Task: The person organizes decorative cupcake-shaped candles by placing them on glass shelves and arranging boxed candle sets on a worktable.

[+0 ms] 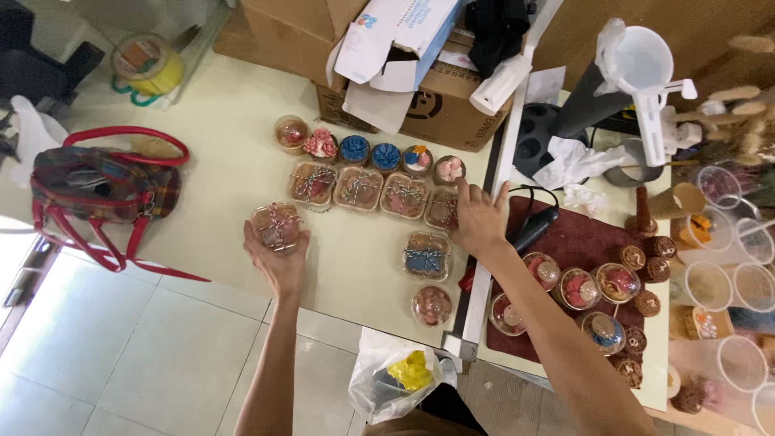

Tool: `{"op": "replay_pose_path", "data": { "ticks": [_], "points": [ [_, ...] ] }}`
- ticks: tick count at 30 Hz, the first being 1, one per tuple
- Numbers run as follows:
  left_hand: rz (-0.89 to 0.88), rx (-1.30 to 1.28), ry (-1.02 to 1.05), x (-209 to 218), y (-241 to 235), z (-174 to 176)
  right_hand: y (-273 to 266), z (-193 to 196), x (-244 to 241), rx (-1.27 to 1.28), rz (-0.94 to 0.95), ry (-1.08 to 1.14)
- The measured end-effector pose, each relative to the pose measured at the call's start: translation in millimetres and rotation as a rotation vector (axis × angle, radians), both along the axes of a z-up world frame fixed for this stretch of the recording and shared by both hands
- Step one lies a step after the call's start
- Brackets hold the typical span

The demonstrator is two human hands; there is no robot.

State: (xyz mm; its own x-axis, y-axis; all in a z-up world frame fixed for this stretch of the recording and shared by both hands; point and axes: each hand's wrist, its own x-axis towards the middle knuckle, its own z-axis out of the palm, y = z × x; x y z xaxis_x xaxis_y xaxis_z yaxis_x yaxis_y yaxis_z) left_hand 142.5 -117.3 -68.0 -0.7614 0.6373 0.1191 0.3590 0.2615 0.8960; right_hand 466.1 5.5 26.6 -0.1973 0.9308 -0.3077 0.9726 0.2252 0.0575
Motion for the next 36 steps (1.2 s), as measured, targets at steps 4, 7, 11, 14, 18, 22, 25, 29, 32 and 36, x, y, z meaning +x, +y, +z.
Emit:
{"op": "replay_pose_path", "data": {
  "ticks": [4, 7, 11, 14, 18, 22, 25, 29, 32, 36],
  "points": [
    [-0.063, 0.134, -0.062, 13, -13, 15, -16, 14, 6, 0.215, 0.044, 0.298],
    [-0.103, 0.181, -0.193, 45, -33, 42, -33, 39, 14, 0.255, 0.023, 0.48],
    [-0.336, 0.233, -0.106, 125, -57, 83, -76, 83, 61, 0.311, -0.028, 0.711],
    [-0.532, 0.238, -0.303, 205, -60, 117, -123, 114, 123, 0.352, -0.069, 0.78],
    [-0.877, 0.324, -0.463, 326, -70, 154, -197, 134, 239, 0.408, -0.162, 0.761],
    [-0.981, 0.248, -0.418, 449, -100, 173, -282, 137, 367, 0.516, -0.254, 0.741],
    [-1.062, 0.319, -0.511, 549, -135, 177, -347, 148, 461, 0.618, -0.271, 0.774],
    [-1.157, 0.256, -0.469, 644, -182, 176, -414, 161, 552, 0.584, -0.43, 0.824],
    [-1.238, 0.244, -0.481, 700, -192, 182, -437, 171, 604, 0.584, -0.512, 0.828],
    [-1.248, 0.191, -0.423, 767, -184, 186, -446, 173, 672, 0.579, -0.568, 0.893]
  ]
}}
